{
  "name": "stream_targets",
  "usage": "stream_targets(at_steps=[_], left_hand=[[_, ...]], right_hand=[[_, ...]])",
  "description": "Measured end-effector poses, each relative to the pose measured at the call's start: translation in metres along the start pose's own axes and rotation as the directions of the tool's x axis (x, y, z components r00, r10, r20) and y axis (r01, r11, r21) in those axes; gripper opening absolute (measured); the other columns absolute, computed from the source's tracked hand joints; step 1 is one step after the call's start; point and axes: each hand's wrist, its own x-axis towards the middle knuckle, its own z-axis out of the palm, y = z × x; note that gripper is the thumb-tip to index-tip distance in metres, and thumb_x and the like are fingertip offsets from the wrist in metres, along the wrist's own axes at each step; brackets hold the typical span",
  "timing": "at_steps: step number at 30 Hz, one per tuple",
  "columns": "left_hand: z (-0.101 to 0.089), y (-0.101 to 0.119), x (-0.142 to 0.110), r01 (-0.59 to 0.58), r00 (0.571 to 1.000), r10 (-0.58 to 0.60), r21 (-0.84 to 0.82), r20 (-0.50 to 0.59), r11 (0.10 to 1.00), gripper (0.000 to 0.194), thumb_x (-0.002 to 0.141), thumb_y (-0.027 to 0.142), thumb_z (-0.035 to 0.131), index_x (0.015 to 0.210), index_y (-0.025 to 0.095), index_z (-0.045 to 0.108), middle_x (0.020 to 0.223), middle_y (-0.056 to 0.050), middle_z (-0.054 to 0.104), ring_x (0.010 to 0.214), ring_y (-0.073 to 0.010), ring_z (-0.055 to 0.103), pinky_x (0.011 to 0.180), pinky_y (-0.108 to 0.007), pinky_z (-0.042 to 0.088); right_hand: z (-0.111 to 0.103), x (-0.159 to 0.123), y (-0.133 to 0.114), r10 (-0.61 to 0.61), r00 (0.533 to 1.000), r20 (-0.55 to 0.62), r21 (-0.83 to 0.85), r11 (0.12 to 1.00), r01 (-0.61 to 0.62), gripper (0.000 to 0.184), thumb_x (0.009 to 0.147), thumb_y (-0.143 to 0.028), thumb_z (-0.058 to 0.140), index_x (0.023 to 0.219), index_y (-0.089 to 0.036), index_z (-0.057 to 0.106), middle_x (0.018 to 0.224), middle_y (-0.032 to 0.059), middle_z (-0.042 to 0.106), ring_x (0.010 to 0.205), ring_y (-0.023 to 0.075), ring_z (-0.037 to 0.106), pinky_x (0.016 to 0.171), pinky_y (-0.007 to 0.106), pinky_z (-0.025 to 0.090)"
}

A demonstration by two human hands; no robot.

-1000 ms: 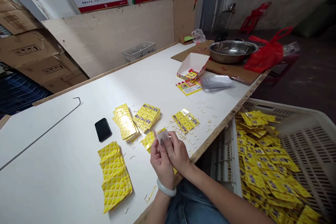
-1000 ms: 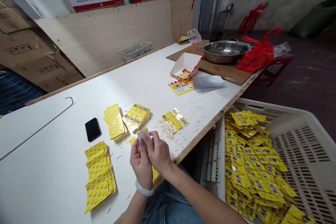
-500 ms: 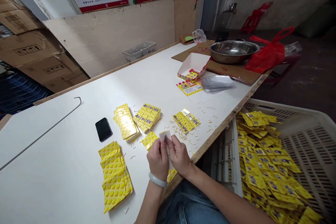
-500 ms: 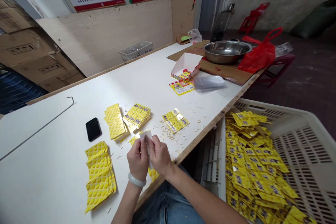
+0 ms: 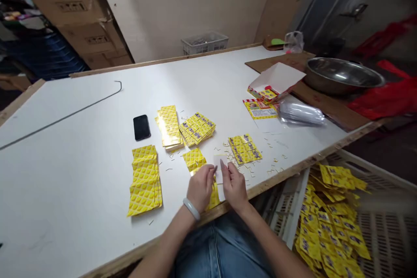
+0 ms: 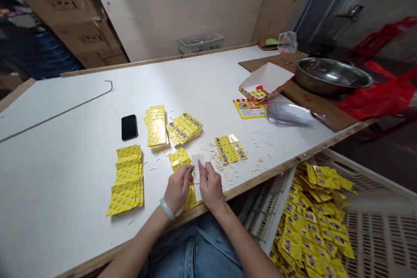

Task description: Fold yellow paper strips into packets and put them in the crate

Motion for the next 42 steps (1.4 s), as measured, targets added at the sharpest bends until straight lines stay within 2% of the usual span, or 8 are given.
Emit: stream_targets(at_steps=[3, 5, 9, 19, 25, 29, 38, 42], left_hand=[[-0.020, -0.037, 0.007, -0.014, 0.998, 0.030, 0.261, -0.055, 0.965, 0.042, 0.086, 0.045, 0.052, 0.117, 0.018, 0.047, 0.113, -0.013, 0.053, 0.106, -0.0270, 0.050, 0.089, -0.042, 0.044], [-0.025, -0.060, 0.010, 0.041, 0.998, -0.021, 0.385, -0.058, 0.922, 0.054, 0.078, 0.048, 0.061, 0.119, 0.016, 0.047, 0.118, -0.015, 0.048, 0.109, -0.0304, 0.046, 0.089, -0.047, 0.043], [-0.017, -0.083, 0.007, 0.012, 0.997, -0.042, 0.402, 0.066, 0.916, 0.017, 0.086, 0.031, 0.055, 0.092, 0.016, 0.059, 0.101, -0.009, 0.054, 0.095, -0.0218, 0.050, 0.080, -0.037, 0.047], [-0.010, -0.084, 0.007, -0.023, 0.994, -0.018, 0.362, 0.109, 0.932, 0.014, 0.087, 0.016, 0.051, 0.077, 0.016, 0.061, 0.090, -0.006, 0.055, 0.088, -0.0191, 0.049, 0.073, -0.031, 0.044], [-0.010, -0.084, 0.006, -0.002, 0.991, -0.048, 0.372, 0.125, 0.928, 0.019, 0.089, 0.018, 0.047, 0.079, 0.015, 0.062, 0.091, -0.007, 0.056, 0.089, -0.0204, 0.049, 0.072, -0.032, 0.043], [-0.010, -0.083, 0.007, 0.002, 0.988, -0.061, 0.375, 0.145, 0.927, 0.019, 0.090, 0.015, 0.044, 0.084, 0.015, 0.062, 0.093, -0.007, 0.056, 0.090, -0.0204, 0.049, 0.072, -0.032, 0.044], [-0.027, -0.072, -0.006, 0.079, 0.988, -0.109, 0.240, 0.111, 0.968, 0.016, 0.083, 0.010, 0.046, 0.096, 0.015, 0.056, 0.098, -0.008, 0.054, 0.093, -0.0210, 0.049, 0.080, -0.033, 0.044], [-0.033, -0.063, -0.029, 0.003, 0.991, -0.032, 0.211, 0.133, 0.977, 0.034, 0.076, 0.039, 0.062, 0.100, 0.016, 0.055, 0.123, -0.014, 0.044, 0.111, -0.0288, 0.042, 0.090, -0.041, 0.040]], right_hand=[[-0.002, 0.020, 0.006, -0.054, 0.995, 0.088, -0.091, 0.994, 0.062, 0.033, 0.095, -0.035, 0.036, 0.065, -0.021, 0.036, 0.052, -0.0061, 0.038, 0.045, 0.0089, 0.038, 0.047, 0.021, 0.026], [0.004, 0.033, 0.008, -0.093, 0.979, 0.183, -0.171, 0.977, 0.125, 0.033, 0.095, -0.036, 0.034, 0.066, -0.020, 0.039, 0.053, -0.0046, 0.042, 0.047, 0.0095, 0.040, 0.049, 0.022, 0.026], [0.029, 0.048, 0.011, -0.110, 0.905, 0.410, -0.377, 0.884, 0.278, 0.035, 0.096, -0.036, 0.028, 0.075, -0.017, 0.049, 0.056, -0.0012, 0.051, 0.048, 0.0112, 0.044, 0.050, 0.023, 0.023], [0.056, 0.051, 0.004, 0.103, 0.789, 0.605, -0.713, 0.510, 0.481, 0.037, 0.099, -0.035, 0.025, 0.090, -0.013, 0.055, 0.064, 0.0064, 0.063, 0.050, 0.0136, 0.054, 0.048, 0.024, 0.018], [0.064, 0.048, -0.007, 0.220, 0.765, 0.606, -0.782, 0.344, 0.520, 0.037, 0.099, -0.036, 0.023, 0.096, -0.013, 0.051, 0.067, 0.0092, 0.065, 0.056, 0.0174, 0.061, 0.052, 0.023, 0.030], [0.067, 0.047, -0.010, 0.269, 0.725, 0.634, -0.771, 0.288, 0.568, 0.032, 0.099, -0.031, 0.023, 0.100, -0.014, 0.050, 0.069, 0.0108, 0.066, 0.061, 0.0203, 0.064, 0.055, 0.025, 0.036], [0.071, 0.044, -0.019, 0.304, 0.737, 0.604, -0.797, 0.238, 0.555, 0.028, 0.098, -0.027, 0.024, 0.102, -0.015, 0.050, 0.072, 0.0119, 0.067, 0.066, 0.0235, 0.066, 0.057, 0.027, 0.039], [0.071, 0.047, -0.021, 0.326, 0.702, 0.633, -0.774, 0.249, 0.583, 0.027, 0.098, -0.027, 0.025, 0.103, -0.016, 0.049, 0.074, 0.0118, 0.067, 0.067, 0.0242, 0.066, 0.056, 0.027, 0.038]])
